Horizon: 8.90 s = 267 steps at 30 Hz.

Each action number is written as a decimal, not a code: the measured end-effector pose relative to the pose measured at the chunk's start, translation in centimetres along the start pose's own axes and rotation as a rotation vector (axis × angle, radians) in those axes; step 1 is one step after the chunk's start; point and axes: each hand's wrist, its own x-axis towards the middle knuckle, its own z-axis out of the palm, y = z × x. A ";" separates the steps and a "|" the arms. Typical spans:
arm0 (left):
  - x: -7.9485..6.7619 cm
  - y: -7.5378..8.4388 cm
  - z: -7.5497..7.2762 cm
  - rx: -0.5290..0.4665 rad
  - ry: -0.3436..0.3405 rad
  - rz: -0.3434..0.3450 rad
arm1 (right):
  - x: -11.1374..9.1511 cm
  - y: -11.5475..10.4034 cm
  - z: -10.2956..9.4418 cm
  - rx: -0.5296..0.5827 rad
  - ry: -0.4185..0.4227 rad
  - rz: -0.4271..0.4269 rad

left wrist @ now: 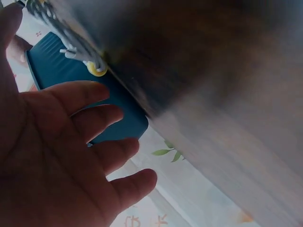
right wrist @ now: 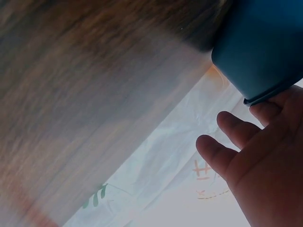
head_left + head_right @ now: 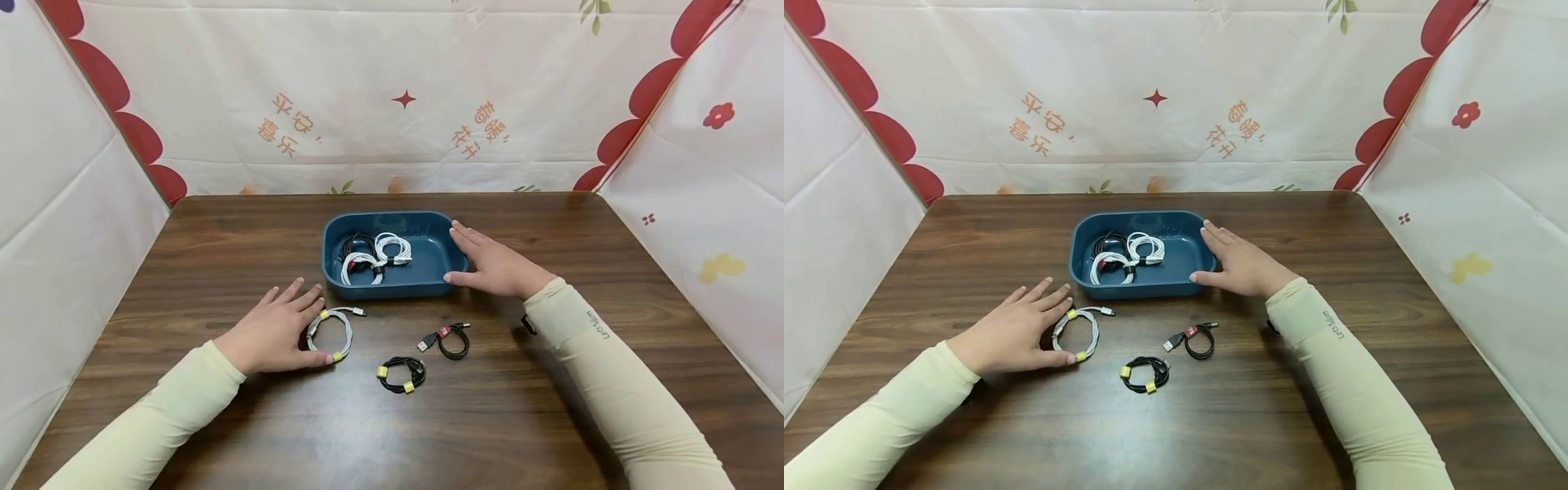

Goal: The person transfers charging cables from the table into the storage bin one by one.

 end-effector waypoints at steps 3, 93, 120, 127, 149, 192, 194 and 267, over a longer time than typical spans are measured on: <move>0.2 0.1 0.0 0.002 -0.022 -0.001 | 0.0 0.0 0.1 0.002 0.000 0.004; -1.1 0.4 -1.2 -0.067 0.038 0.076 | 0.0 0.0 0.2 0.011 -0.007 0.016; 0.6 0.7 -4.2 -0.054 0.109 0.242 | -0.2 -0.2 0.2 0.006 -0.005 0.012; 2.3 1.0 -5.5 -0.037 0.071 0.253 | -0.2 -0.3 0.3 0.011 -0.001 0.013; 7.5 2.7 -8.6 0.005 -0.017 0.261 | -0.4 -0.1 0.4 0.009 -0.008 0.015; 20.5 4.2 -7.5 0.032 -0.192 0.194 | -0.4 0.1 0.3 0.061 -0.040 0.000; 20.5 4.2 -7.1 0.065 -0.210 0.212 | -0.4 0.1 0.3 0.059 -0.034 -0.001; 6.3 8.1 -3.3 0.000 -0.105 0.671 | -0.6 -0.3 0.3 0.058 -0.007 0.031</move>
